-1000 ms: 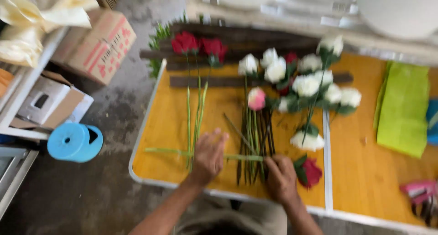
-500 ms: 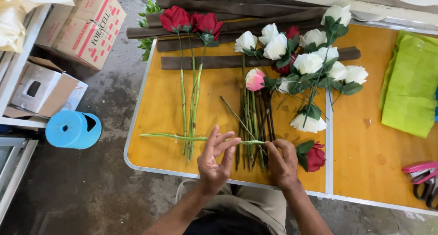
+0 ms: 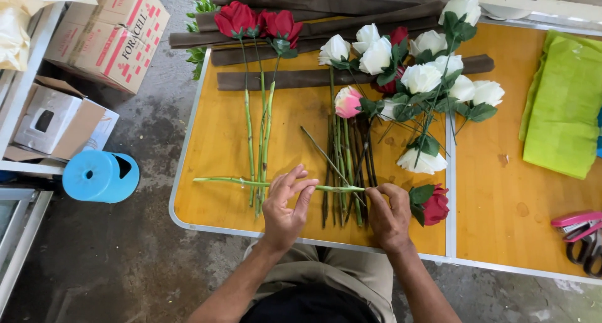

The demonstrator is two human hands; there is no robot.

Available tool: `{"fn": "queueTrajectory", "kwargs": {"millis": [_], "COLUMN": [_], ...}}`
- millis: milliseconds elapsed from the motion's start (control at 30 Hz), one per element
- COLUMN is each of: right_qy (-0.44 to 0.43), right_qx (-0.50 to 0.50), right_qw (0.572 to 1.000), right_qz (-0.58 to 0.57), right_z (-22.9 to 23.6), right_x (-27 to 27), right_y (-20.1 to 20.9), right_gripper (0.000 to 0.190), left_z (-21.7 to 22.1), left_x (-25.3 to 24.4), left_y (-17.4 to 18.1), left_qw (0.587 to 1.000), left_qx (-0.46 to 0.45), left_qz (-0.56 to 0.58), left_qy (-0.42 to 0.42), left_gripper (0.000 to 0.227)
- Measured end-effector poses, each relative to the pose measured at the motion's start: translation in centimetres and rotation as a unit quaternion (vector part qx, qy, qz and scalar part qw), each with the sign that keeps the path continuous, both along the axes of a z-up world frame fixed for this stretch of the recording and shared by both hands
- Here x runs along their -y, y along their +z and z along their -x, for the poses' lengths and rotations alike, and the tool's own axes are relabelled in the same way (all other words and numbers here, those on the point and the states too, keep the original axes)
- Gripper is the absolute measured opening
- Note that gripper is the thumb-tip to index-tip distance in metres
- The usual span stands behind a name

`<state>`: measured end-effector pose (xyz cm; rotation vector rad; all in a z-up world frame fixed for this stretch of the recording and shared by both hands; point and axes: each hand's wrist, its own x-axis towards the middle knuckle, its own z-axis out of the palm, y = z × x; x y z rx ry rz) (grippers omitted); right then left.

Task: The person arranges artificial red, white, and pink roses on a wooden table. They pick up individual flower stems, align them with others, and place them into a growing bouquet while occasionally adjusting the stems.

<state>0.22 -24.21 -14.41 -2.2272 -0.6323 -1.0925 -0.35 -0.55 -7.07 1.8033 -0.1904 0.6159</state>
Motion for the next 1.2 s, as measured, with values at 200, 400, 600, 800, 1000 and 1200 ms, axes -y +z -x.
{"fn": "queueTrajectory", "kwargs": {"millis": [200, 400, 600, 800, 1000, 1200], "right_qy": [-0.002, 0.0, 0.0, 0.004, -0.014, -0.058], "right_qx": [0.007, 0.019, 0.027, 0.051, 0.12, -0.046], "right_qw": [1.0, 1.0, 1.0, 0.999, 0.992, 0.968], "right_qz": [0.008, 0.011, 0.01, -0.008, -0.025, -0.241], "right_z": [-0.1, -0.3, -0.4, -0.2, -0.5, 2.6], "right_x": [0.0, -0.3, -0.2, -0.4, -0.8, -4.2], "right_y": [0.2, 0.8, 0.9, 1.6, 5.2, 10.2], "right_gripper": [0.021, 0.02, 0.018, 0.011, 0.009, 0.005], "left_z": [0.9, 1.2, 0.7, -0.6, -0.2, 1.4], "left_x": [0.3, 0.7, 0.6, -0.9, -1.3, -0.9], "left_y": [1.7, 2.2, -1.2, -1.1, -0.9, 5.3], "left_qw": [1.0, 0.998, 0.999, 0.958, 0.939, 0.95], "left_qx": [-0.002, 0.002, 0.038, 0.001, 0.04, 0.05], "left_qz": [0.029, 0.066, 0.023, -0.281, -0.329, -0.3], "left_qy": [0.0, -0.017, -0.002, -0.062, -0.092, -0.073], "left_gripper": [0.028, 0.027, 0.028, 0.03, 0.017, 0.019]}}
